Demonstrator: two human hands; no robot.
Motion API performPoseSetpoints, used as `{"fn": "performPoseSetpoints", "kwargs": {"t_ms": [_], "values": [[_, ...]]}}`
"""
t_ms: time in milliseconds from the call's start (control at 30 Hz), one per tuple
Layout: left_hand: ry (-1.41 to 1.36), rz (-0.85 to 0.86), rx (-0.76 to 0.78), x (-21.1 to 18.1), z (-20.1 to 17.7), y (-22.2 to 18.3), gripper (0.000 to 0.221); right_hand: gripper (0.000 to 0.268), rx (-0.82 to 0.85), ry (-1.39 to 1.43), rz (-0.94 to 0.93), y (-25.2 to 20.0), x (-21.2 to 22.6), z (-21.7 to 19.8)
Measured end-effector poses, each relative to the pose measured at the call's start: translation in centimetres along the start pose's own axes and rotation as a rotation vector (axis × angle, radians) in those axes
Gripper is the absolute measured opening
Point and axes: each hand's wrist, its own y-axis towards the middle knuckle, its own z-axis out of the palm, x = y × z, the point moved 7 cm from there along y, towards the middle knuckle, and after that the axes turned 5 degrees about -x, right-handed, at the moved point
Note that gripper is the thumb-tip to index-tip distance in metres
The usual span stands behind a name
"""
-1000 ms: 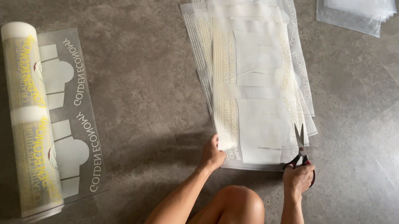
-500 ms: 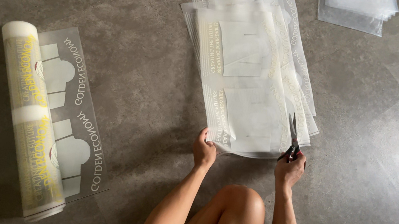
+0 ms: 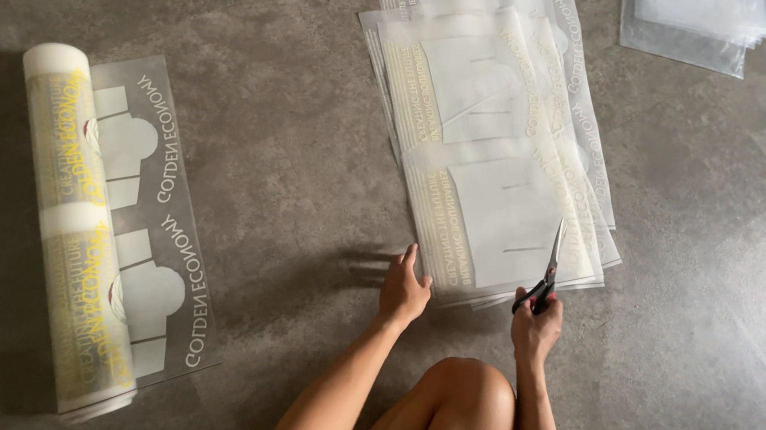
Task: The person cuts a sheet of printed film transfers from a roll and then cuts between the individual designs using shears.
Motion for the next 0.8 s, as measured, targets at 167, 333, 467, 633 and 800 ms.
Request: {"fn": "performPoseSetpoints", "kwargs": {"t_ms": [167, 333, 467, 633, 800], "values": [[0.089, 0.246, -0.118, -0.2, -9.2, -2.8, 0.052, 0.037, 0.139, -0.112, -0.144, -4.5, 9.4, -2.9], [0.594, 0.159, -0.46, 9.3, -27.0, -5.1, 0.049, 0.04, 0.585, -0.202, -0.425, -15.8, 14.2, 4.0], [1.054, 0.074, -0.539, 17.1, -37.4, -8.7, 0.073, 0.047, 0.821, -0.233, -0.578, -30.0, 14.8, 12.4], [0.845, -0.031, -0.494, 16.6, -42.6, -11.8, 0.084, 0.046, 0.792, -0.299, -0.698, -43.8, 16.5, 19.3], [0.523, -0.173, -0.45, 21.2, -48.2, -12.9, 0.087, 0.06, 0.61, -0.49, -0.873, -49.8, 16.6, 21.9]]}}
